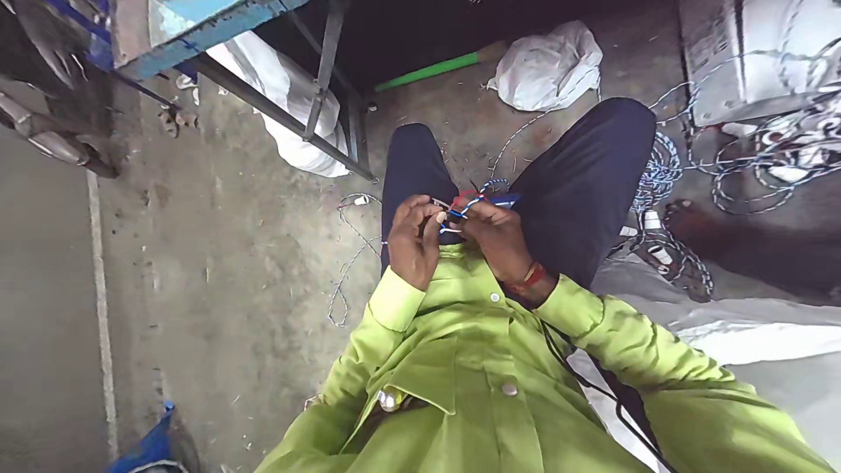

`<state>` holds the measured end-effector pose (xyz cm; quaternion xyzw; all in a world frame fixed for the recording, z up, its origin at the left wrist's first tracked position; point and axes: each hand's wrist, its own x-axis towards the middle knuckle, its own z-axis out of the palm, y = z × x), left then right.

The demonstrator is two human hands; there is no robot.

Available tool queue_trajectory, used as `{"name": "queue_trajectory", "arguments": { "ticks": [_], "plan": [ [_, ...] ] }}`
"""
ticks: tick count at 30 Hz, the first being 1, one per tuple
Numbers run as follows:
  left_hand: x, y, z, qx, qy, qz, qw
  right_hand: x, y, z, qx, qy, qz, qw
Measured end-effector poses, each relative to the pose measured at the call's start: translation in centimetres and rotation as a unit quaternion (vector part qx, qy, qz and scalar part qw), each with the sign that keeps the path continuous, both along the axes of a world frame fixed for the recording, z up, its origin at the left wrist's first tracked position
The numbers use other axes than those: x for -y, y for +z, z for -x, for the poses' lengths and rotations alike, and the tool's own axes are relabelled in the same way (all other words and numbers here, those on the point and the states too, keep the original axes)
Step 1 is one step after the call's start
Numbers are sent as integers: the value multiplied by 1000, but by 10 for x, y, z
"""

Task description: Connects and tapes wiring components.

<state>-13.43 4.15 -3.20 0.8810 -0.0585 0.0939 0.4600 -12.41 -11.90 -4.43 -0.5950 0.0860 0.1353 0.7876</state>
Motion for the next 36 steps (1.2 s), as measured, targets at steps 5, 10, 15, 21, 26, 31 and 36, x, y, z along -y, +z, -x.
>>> {"name": "queue_trajectory", "arguments": {
  "ticks": [5, 10, 15, 21, 26, 31, 36],
  "plan": [
    [-3, -1, -1, -8, 6, -22, 1000, 2, 2, 0, -104, 12, -75, 992],
    [-10, 10, -3, -121, 17, 99, 987, 3, -1, -4, -172, 39, -126, 976],
    [-30, 25, -4, -133, 32, 145, 980, 9, -4, 4, 58, 47, 131, 989],
    [-24, 22, 0, -136, 35, 114, 983, 8, -6, 3, 313, 97, 198, 924],
    [-24, 24, 0, -163, -29, 148, 975, 21, 0, -2, 204, 114, -29, 972],
    [-28, 22, 2, -144, -139, 115, 973, 33, 15, -8, 79, 100, -157, 979],
    [-30, 16, 5, -72, -142, 47, 986, 37, 10, -15, 118, 205, -89, 968]
  ]
}}
